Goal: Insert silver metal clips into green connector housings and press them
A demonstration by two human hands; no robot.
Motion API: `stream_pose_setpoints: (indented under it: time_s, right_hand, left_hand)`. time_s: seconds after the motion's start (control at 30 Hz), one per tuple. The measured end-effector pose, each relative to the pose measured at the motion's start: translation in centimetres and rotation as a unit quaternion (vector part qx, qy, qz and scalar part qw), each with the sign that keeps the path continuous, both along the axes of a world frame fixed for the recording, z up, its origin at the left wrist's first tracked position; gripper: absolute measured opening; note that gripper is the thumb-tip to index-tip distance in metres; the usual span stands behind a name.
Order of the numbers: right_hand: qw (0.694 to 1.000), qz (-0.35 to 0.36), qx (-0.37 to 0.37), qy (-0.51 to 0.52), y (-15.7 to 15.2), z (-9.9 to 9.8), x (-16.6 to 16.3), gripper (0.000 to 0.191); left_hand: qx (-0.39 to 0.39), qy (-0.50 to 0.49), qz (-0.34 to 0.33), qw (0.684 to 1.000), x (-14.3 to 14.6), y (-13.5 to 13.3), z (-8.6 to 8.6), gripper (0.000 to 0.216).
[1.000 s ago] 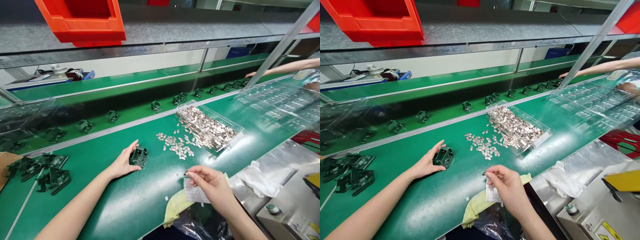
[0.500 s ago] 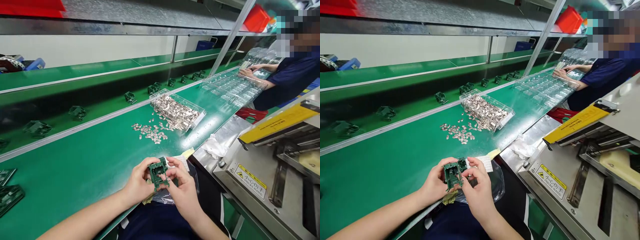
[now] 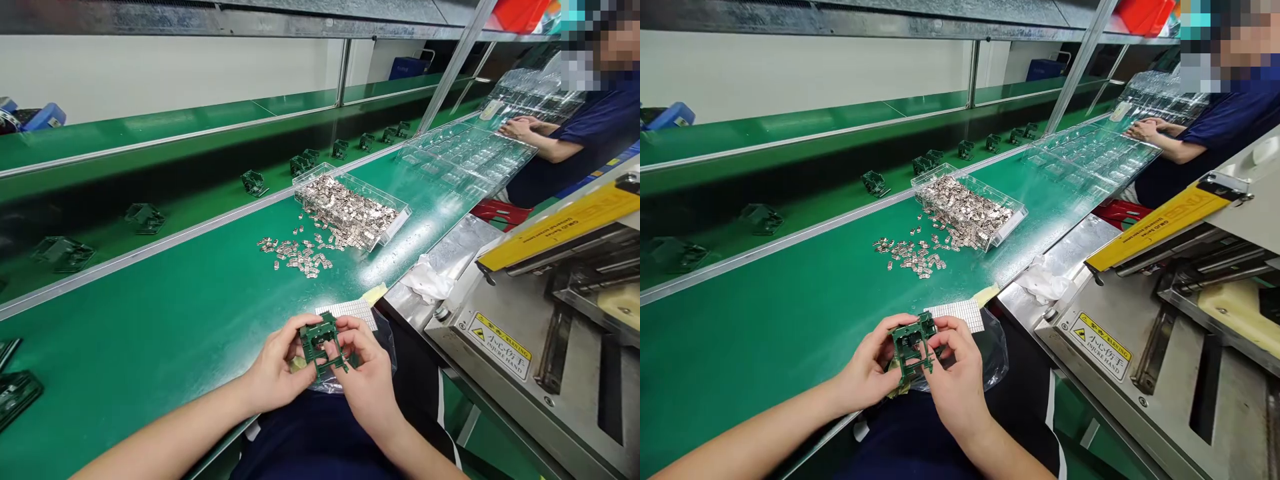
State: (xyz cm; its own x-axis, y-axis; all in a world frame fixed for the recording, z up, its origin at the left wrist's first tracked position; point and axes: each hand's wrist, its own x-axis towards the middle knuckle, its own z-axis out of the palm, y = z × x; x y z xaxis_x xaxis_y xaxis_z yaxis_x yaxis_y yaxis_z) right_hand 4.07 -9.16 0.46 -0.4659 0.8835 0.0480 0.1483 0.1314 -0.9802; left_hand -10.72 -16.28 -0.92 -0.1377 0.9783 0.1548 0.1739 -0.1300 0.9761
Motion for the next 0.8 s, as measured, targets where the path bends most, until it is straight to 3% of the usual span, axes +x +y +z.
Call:
stream_pose_setpoints:
  time_s: [0.17, 0.4, 0.67, 0.8]
  right_hand:
    - [0.999, -0.008, -0.038, 0.023, -0.2, 0.0, 0.1, 0.018]
    - [0.999, -0.014, -0.031, 0.038, -0.4, -0.2, 0.2, 0.013]
    - [0.999, -0.026, 0.031, 0.018, -0.5, -0.2, 0.3, 0.009]
    - [0.999, -0.027, 0.012, 0.022, -0.6, -0.6, 0.3, 0.01]
  left_hand:
    - [-0.032, -0.052, -0.023, 0.998, 0.1, 0.0, 0.2, 0.044]
    - [-0.049, -0.093, -0.024, 0.994, 0.4, 0.0, 0.0, 0.042]
    - [-0.03, -0.036, -0.005, 0.999, 0.7, -0.1, -0.5, 0.035]
    - [-0.027, -0.022, 0.031, 0.999, 1.0, 0.1, -0.3, 0.028]
